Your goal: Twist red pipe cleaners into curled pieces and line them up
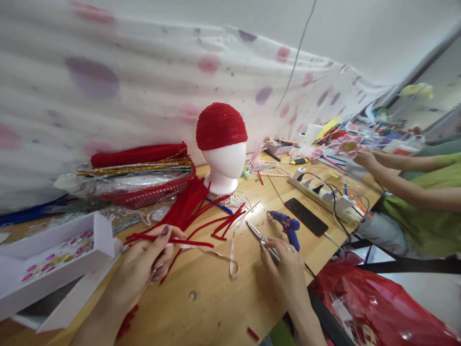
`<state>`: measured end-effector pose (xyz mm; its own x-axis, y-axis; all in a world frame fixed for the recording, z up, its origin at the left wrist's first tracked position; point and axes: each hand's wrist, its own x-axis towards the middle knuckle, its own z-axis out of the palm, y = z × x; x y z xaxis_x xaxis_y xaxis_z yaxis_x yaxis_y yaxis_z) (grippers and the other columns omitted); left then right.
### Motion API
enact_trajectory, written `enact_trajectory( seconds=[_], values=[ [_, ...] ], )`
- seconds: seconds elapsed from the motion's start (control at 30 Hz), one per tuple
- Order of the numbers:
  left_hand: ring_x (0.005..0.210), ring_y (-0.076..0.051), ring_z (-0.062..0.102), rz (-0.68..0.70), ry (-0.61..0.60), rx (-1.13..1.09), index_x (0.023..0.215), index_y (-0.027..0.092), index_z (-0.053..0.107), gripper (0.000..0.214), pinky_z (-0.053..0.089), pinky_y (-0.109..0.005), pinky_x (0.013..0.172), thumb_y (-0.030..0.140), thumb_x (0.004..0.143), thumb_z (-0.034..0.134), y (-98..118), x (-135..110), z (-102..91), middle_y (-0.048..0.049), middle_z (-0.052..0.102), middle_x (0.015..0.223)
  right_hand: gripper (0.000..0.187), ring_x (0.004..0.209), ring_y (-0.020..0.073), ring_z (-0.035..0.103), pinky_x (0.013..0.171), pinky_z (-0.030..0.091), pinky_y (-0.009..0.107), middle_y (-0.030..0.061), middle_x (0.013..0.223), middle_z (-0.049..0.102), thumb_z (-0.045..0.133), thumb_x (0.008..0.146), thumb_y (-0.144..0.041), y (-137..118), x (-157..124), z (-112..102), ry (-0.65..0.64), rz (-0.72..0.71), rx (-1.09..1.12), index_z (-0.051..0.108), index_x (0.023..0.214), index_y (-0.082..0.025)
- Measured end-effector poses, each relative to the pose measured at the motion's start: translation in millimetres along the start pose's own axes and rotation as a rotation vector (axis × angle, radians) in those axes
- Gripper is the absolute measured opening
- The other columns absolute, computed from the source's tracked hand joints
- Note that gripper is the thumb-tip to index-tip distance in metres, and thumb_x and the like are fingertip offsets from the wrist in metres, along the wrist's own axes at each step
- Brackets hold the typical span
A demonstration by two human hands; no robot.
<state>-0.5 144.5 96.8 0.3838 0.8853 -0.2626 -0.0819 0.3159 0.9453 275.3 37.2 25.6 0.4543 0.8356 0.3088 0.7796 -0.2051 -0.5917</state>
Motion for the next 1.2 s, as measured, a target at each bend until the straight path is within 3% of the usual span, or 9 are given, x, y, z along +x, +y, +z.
enact_trajectory(
  seconds=[0.17,0.3,0.43,0.53,0.7,0.8,0.97,1.07,1.2],
  values=[
    [0.036,-0.006,0.023,0.026,-0.103,0.084,0.091,0.019,0.055,0.047,0.019,-0.018,0.037,0.065,0.083,0.054,-0.2,-1.6,11.5,0.0126,0.030,0.041,0.032,0.106,0.0235,0.061,0.084,0.050,0.034,0.0092,0.116,0.065,0.042,0.098,-0.046,-78.5,13.6,-0.5,-0.403,-0.130,0.593,0.060,0.112,-0.024],
    [0.039,-0.006,0.024,0.026,-0.186,0.186,0.094,0.018,0.053,0.048,0.020,-0.018,0.039,0.065,0.086,0.049,-1.8,-1.9,12.4,0.0120,0.033,0.045,0.034,0.077,0.0160,0.062,0.067,0.048,0.025,0.0030,0.082,0.067,0.045,0.098,-0.048,-114.3,19.3,7.5,-0.757,-0.216,0.728,0.062,0.089,-0.020],
    [0.039,-0.005,0.018,-0.066,-0.270,0.069,0.098,0.020,0.050,0.053,0.017,-0.017,0.037,0.070,0.081,0.051,-1.4,-2.8,13.3,0.0122,0.036,0.050,0.041,0.053,0.0103,0.047,0.051,0.040,0.022,-0.0033,0.061,0.050,0.043,0.097,-0.052,-109.4,23.4,15.7,-0.800,-0.156,0.743,0.052,0.074,-0.020],
    [0.039,-0.004,0.017,-0.084,-0.284,-0.002,0.089,0.020,0.051,0.046,0.015,-0.017,0.036,0.065,0.081,0.058,-1.4,-1.4,15.9,0.0116,0.036,0.052,0.041,0.056,0.0113,0.052,0.055,0.045,0.023,-0.0033,0.063,0.051,0.043,0.095,-0.058,-102.0,20.6,20.6,-0.784,0.007,0.928,0.048,0.079,-0.021],
    [0.039,-0.005,0.021,-0.074,-0.287,0.071,0.080,0.020,0.050,0.039,0.016,-0.019,0.038,0.058,0.081,0.060,-7.8,3.8,21.4,0.0105,0.037,0.052,0.043,0.053,0.0117,0.056,0.059,0.052,0.029,-0.0036,0.067,0.056,0.056,0.085,-0.064,-103.7,11.1,40.8,-0.919,0.205,1.220,0.047,0.088,-0.022],
    [0.042,-0.007,0.026,-0.040,-0.273,0.248,0.085,0.019,0.053,0.032,0.020,-0.021,0.041,0.050,0.084,0.055,-9.1,5.2,18.6,0.0092,0.041,0.055,0.040,0.051,0.0118,0.052,0.051,0.045,0.025,-0.0036,0.062,0.054,0.056,0.086,-0.059,-95.2,15.0,48.9,-0.783,0.198,0.997,0.050,0.080,-0.020],
    [0.058,-0.013,0.048,0.005,-0.185,0.571,0.095,0.021,0.054,0.016,0.035,-0.024,0.056,0.031,0.090,0.044,2.4,-0.1,-8.7,0.0058,0.056,0.063,0.035,0.063,0.0165,0.058,0.055,0.039,0.026,0.0018,0.068,0.061,0.043,0.096,-0.046,-82.9,35.5,47.7,-0.541,-0.041,0.312,0.055,0.076,-0.019],
    [0.064,-0.016,0.053,0.006,-0.148,0.823,0.077,0.023,0.057,0.016,0.036,-0.025,0.063,0.027,0.087,0.046,11.2,-6.9,-30.7,0.0045,0.063,0.064,0.026,0.069,0.0180,0.062,0.058,0.036,0.026,0.0052,0.075,0.068,0.048,0.094,-0.035,-99.1,45.5,62.1,-0.593,-0.134,0.028,0.060,0.079,-0.018],
    [0.063,-0.018,0.057,0.001,-0.083,0.969,0.069,0.023,0.061,0.017,0.035,-0.025,0.061,0.025,0.083,0.051,19.7,-14.2,-47.1,0.0026,0.068,0.066,0.015,0.076,0.0219,0.063,0.060,0.036,0.027,0.0109,0.082,0.070,0.060,0.084,-0.026,-122.3,49.4,94.0,-0.641,-0.171,-0.064,0.062,0.073,-0.016]
  ],
)
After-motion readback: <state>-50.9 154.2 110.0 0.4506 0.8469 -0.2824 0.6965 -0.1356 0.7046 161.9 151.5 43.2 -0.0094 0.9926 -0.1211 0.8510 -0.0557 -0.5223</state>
